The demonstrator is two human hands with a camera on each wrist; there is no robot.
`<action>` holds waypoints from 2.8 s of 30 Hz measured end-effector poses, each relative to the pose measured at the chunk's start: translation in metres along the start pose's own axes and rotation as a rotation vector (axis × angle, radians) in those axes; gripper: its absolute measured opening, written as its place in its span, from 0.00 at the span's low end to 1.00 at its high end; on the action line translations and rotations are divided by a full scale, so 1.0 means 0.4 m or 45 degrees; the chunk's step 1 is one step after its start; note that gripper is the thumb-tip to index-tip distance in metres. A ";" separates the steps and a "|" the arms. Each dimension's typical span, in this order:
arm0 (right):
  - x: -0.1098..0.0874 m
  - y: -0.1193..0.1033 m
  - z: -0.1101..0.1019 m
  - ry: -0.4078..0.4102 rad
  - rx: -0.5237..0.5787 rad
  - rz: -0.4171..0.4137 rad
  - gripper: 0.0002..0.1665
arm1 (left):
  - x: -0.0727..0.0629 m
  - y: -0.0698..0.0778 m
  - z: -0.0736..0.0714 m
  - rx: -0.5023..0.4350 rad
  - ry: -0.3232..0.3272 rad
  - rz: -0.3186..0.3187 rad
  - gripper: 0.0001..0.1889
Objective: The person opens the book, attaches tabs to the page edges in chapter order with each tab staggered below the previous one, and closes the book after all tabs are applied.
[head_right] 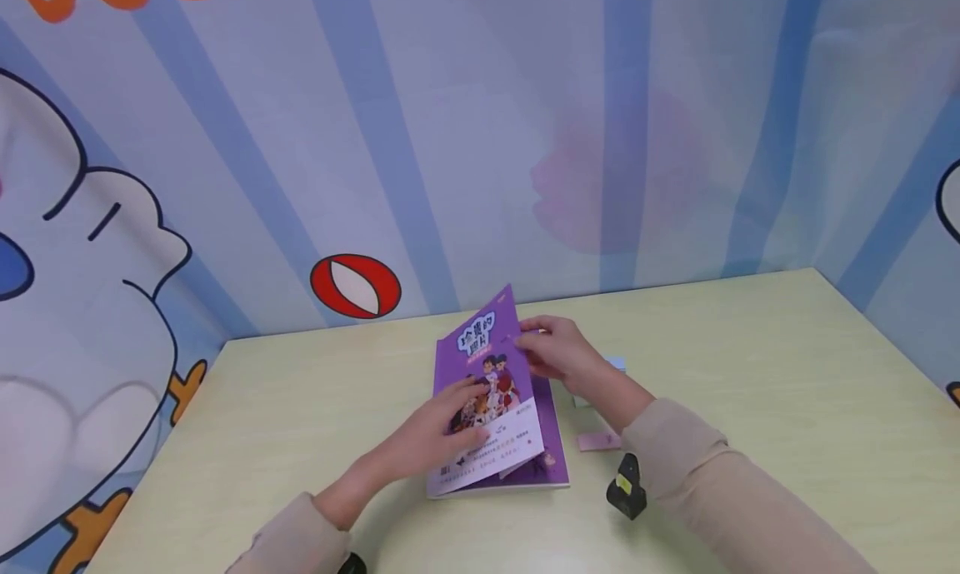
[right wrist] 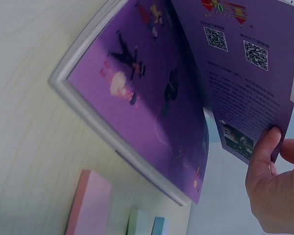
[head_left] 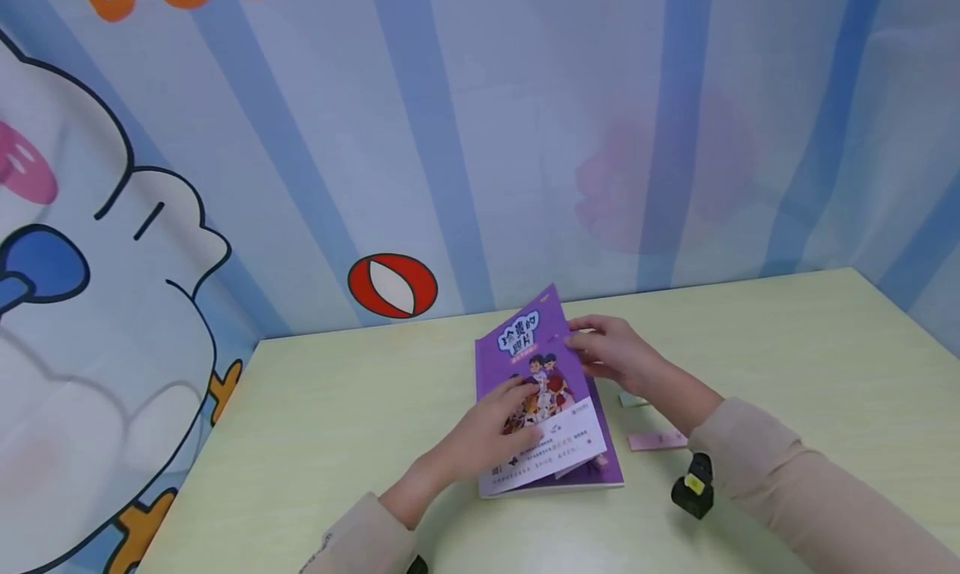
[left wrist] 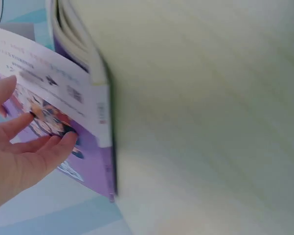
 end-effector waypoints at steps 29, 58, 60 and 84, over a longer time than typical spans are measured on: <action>-0.043 -0.099 0.154 -0.092 0.147 -0.197 0.26 | -0.011 0.055 -0.100 -0.819 0.204 -0.281 0.37; -0.070 -0.011 0.343 -0.361 -0.236 -0.369 0.31 | -0.141 -0.061 -0.216 -1.061 0.307 -0.368 0.27; -0.071 -0.006 0.354 -0.360 -0.292 -0.393 0.31 | -0.152 -0.071 -0.220 -1.065 0.312 -0.384 0.27; -0.094 0.034 0.443 -0.351 -0.729 -0.721 0.28 | -0.272 -0.215 -0.232 -1.294 0.487 -0.589 0.29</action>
Point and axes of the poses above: each hand's wrist, its own x-axis towards the middle knuckle, its own z-axis out of the palm, y = z × x, the point moved 7 cm from there along x, towards the middle knuckle, and after that the axes turned 1 degree about z, right-handed, at the moved point
